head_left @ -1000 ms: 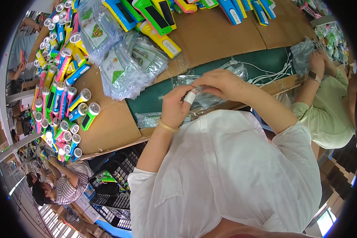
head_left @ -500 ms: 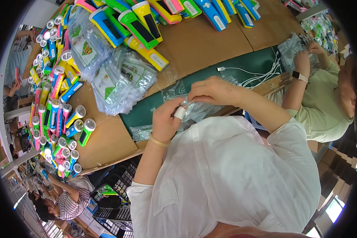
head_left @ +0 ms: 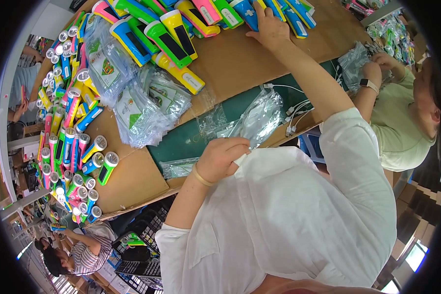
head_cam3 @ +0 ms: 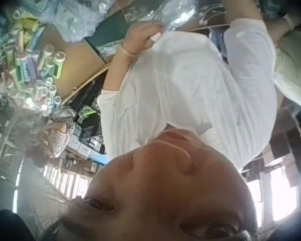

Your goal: Placing flashlights and charging cables into plastic bags at a packaging station.

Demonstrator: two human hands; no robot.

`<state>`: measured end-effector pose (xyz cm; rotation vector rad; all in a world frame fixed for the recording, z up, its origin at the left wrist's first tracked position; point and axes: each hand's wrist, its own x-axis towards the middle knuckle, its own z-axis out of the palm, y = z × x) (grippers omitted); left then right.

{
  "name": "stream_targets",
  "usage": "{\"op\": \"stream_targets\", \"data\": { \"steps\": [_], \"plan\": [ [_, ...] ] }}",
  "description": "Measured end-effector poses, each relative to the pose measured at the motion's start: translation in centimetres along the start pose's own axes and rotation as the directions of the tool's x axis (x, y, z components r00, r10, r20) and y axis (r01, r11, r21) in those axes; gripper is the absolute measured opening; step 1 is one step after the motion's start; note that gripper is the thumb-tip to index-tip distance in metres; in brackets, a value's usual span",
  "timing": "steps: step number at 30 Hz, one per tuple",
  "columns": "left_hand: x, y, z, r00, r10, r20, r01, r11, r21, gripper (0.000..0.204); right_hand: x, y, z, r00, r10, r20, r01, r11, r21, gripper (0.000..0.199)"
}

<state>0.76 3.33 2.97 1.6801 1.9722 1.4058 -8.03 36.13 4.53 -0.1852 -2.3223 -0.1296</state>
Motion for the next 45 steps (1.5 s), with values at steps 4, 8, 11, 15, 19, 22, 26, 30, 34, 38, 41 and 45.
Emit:
{"op": "stream_targets", "data": {
  "steps": [4, 8, 11, 15, 19, 22, 26, 30, 34, 38, 41, 45],
  "plan": [
    [-0.1, 0.2, -0.3, 0.999, -0.036, 0.01, 0.036, 0.999, 0.018, 0.015, 0.2, 1.1, 3.6, 0.76, 0.33, 0.56, -0.252, 0.944, -0.214, 0.066],
    [-1.1, -0.7, -0.7, 0.997, -0.065, -0.043, 0.064, 0.998, -0.009, 0.013, -2.1, 1.6, 0.4, 0.822, 0.32, 0.472, -0.494, 0.813, 0.309, 0.075],
    [-1.1, -1.3, -0.5, 0.997, -0.045, -0.062, 0.045, 0.999, -0.001, 0.018, -3.9, -1.9, -5.6, 0.77, 0.092, 0.631, -0.635, 0.202, 0.745, 0.062],
    [-0.7, -1.5, -0.3, 0.995, -0.057, -0.082, 0.057, 0.998, -0.003, 0.018, -6.9, -5.6, -12.2, 0.638, -0.303, 0.708, -0.72, 0.092, 0.688, 0.064],
    [-0.8, -1.1, -0.6, 0.98, -0.042, -0.195, 0.048, 0.998, 0.029, 0.017, -6.6, -5.9, -13.6, 0.309, -0.53, 0.79, -0.432, 0.662, 0.613, 0.054],
    [-1.6, -1.3, -1.0, 0.968, -0.078, -0.239, 0.078, 0.997, -0.008, 0.014, -6.9, -5.3, -14.2, 0.259, -0.533, 0.806, -0.294, 0.751, 0.591, 0.043],
    [-1.7, -1.4, -0.9, 0.963, -0.109, -0.248, 0.091, 0.992, -0.082, 0.017, -6.3, -6.5, -15.5, 0.18, -0.541, 0.821, -0.022, 0.833, 0.553, 0.033],
    [-0.6, -1.9, -0.5, 0.974, 0.007, -0.225, -0.018, 0.999, -0.047, 0.015, -10.1, -7.5, -13.1, 0.348, -0.616, 0.707, 0.137, 0.779, 0.611, 0.026],
    [-1.5, -2.4, -1.0, 0.971, -0.081, -0.225, 0.09, 0.995, 0.032, 0.018, -9.3, -4.1, -12.3, 0.596, -0.428, 0.679, -0.446, 0.527, 0.723, 0.023],
    [-2.1, -2.4, -0.6, 0.96, -0.154, -0.233, 0.168, 0.985, 0.045, 0.019, -11.9, 4.2, -10.6, 0.566, 0.158, 0.809, -0.329, 0.943, 0.046, 0.012],
    [-2.1, -2.4, -0.3, 0.958, -0.17, -0.233, 0.184, 0.982, 0.039, 0.02, -14.6, 7.4, -10.3, 0.491, 0.242, 0.837, -0.255, 0.958, -0.128, 0.011],
    [-2.4, -2.9, -0.1, 0.965, -0.147, -0.218, 0.163, 0.985, 0.057, 0.02, -15.6, 8.2, -10.5, 0.564, 0.191, 0.803, -0.371, 0.928, 0.04, 0.012]
  ]
}}
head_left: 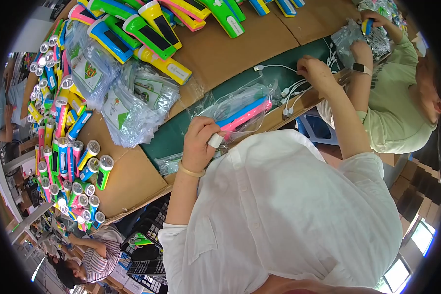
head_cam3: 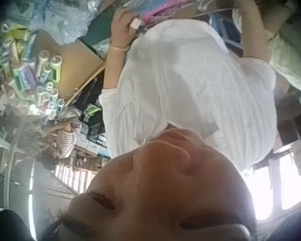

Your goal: Placing flashlights and charging cables into plastic bags at a packaging station.

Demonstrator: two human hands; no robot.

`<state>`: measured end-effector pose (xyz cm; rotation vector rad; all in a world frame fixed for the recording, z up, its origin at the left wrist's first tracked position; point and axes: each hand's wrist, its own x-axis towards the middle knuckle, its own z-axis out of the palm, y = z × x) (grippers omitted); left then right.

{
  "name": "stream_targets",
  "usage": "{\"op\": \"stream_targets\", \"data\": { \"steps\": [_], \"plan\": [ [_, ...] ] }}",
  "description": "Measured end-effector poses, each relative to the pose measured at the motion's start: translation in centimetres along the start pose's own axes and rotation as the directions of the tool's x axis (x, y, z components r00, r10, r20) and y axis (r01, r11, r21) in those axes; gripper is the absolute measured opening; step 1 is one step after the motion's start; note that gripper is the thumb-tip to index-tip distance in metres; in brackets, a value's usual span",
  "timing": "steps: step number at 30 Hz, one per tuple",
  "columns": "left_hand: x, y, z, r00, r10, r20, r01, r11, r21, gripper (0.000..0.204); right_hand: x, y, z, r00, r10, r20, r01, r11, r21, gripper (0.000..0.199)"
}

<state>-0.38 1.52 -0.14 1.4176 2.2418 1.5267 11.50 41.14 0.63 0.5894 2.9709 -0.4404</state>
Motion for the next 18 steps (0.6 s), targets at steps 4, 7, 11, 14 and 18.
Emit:
{"op": "stream_targets", "data": {
  "steps": [4, 7, 11, 14, 18],
  "plan": [
    [-0.1, 0.3, -0.3, 1.0, 0.021, 0.002, -0.021, 0.998, 0.053, 0.019, -0.6, -2.0, -3.0, 0.992, 0.019, -0.121, 0.032, 0.913, 0.406, 0.015],
    [-0.4, 0.2, -0.4, 1.0, -0.018, -0.006, 0.018, 0.999, 0.045, 0.019, -1.4, -4.3, -6.4, 0.969, -0.034, -0.243, 0.205, 0.656, 0.726, 0.014],
    [-0.4, 0.2, -0.2, 1.0, -0.023, -0.021, 0.024, 0.998, 0.054, 0.018, -1.9, -7.6, -8.6, 0.95, -0.05, -0.31, 0.313, 0.22, 0.924, 0.012],
    [-0.6, 0.3, -0.2, 0.999, -0.026, -0.019, 0.027, 0.999, 0.044, 0.018, -2.1, -10.2, -7.6, 0.968, -0.164, -0.188, 0.172, -0.109, 0.979, 0.015],
    [-0.6, 0.1, -0.2, 0.999, -0.028, -0.028, 0.029, 0.999, 0.035, 0.018, -2.1, -11.7, -4.2, 0.96, -0.213, 0.181, -0.2, -0.069, 0.977, 0.023]
  ]
}}
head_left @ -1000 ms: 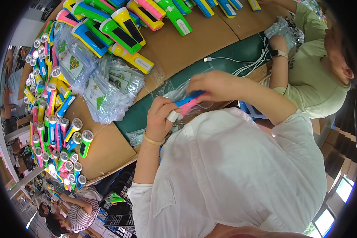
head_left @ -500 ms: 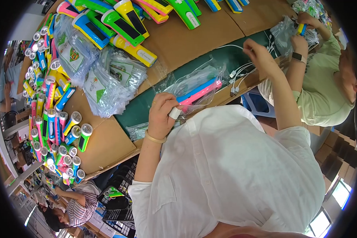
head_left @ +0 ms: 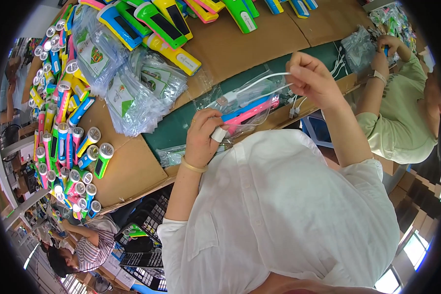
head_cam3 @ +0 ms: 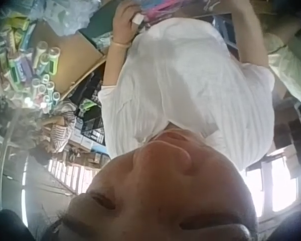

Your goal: Placing flashlights and charging cables into plastic bags at a packaging station.

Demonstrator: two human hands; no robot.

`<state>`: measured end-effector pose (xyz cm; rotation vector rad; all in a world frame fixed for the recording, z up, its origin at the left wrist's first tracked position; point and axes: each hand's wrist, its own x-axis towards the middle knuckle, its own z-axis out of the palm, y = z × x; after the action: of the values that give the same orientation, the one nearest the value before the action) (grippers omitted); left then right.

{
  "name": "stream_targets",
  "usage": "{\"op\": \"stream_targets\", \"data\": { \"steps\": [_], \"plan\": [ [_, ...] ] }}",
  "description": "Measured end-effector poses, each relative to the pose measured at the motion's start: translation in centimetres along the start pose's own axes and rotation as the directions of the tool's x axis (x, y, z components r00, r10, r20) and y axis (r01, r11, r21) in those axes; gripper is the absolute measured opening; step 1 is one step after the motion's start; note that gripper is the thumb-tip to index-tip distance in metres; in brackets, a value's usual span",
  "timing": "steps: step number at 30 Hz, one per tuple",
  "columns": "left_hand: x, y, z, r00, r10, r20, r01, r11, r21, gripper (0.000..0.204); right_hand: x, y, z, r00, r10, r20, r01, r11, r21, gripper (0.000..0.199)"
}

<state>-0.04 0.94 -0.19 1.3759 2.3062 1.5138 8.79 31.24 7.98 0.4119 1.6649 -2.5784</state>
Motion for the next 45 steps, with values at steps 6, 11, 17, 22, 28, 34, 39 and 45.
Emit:
{"op": "stream_targets", "data": {
  "steps": [6, 11, 17, 22, 28, 34, 39, 45],
  "plan": [
    [-0.3, 0.2, -0.3, 1.0, -0.025, -0.009, 0.025, 0.999, -0.022, 0.019, 0.8, 2.3, -1.8, 1.0, -0.005, -0.014, -0.004, 0.818, -0.575, 0.027],
    [-0.6, 2.3, -0.8, 0.897, -0.384, -0.22, 0.355, 0.921, -0.162, 0.022, 1.4, 0.0, 1.3, 0.986, 0.052, 0.158, 0.109, 0.517, -0.849, 0.023],
    [-0.8, 3.1, -0.2, 0.913, -0.396, -0.097, 0.385, 0.916, -0.114, 0.016, 3.9, 3.7, 4.8, 0.887, 0.036, 0.461, 0.453, 0.129, -0.882, 0.017],
    [-1.0, 3.2, -0.1, 0.922, -0.358, -0.15, 0.341, 0.932, -0.127, 0.015, 5.5, 4.5, 6.1, 0.816, 0.264, 0.514, 0.28, 0.597, -0.752, 0.02],
    [-2.3, 2.5, -0.5, 0.813, -0.564, -0.146, 0.514, 0.813, -0.275, 0.013, 5.9, 5.2, 7.3, 0.811, 0.285, 0.511, 0.128, 0.766, -0.63, 0.027],
    [-2.0, 3.0, -0.6, 0.832, -0.535, -0.146, 0.44, 0.797, -0.413, 0.01, 5.6, 7.2, 8.3, 0.82, 0.073, 0.567, 0.446, 0.539, -0.715, 0.019],
    [-3.4, 2.7, -1.8, 0.781, -0.612, -0.125, 0.486, 0.722, -0.493, 0.011, 3.6, 4.4, 3.0, 0.868, -0.097, 0.486, 0.495, 0.229, -0.838, 0.015],
    [-2.4, 0.1, -2.7, 0.873, -0.487, 0.012, 0.465, 0.826, -0.32, 0.014, 1.8, 3.0, -1.4, 0.879, -0.156, 0.451, 0.474, 0.175, -0.863, 0.014]
  ]
}}
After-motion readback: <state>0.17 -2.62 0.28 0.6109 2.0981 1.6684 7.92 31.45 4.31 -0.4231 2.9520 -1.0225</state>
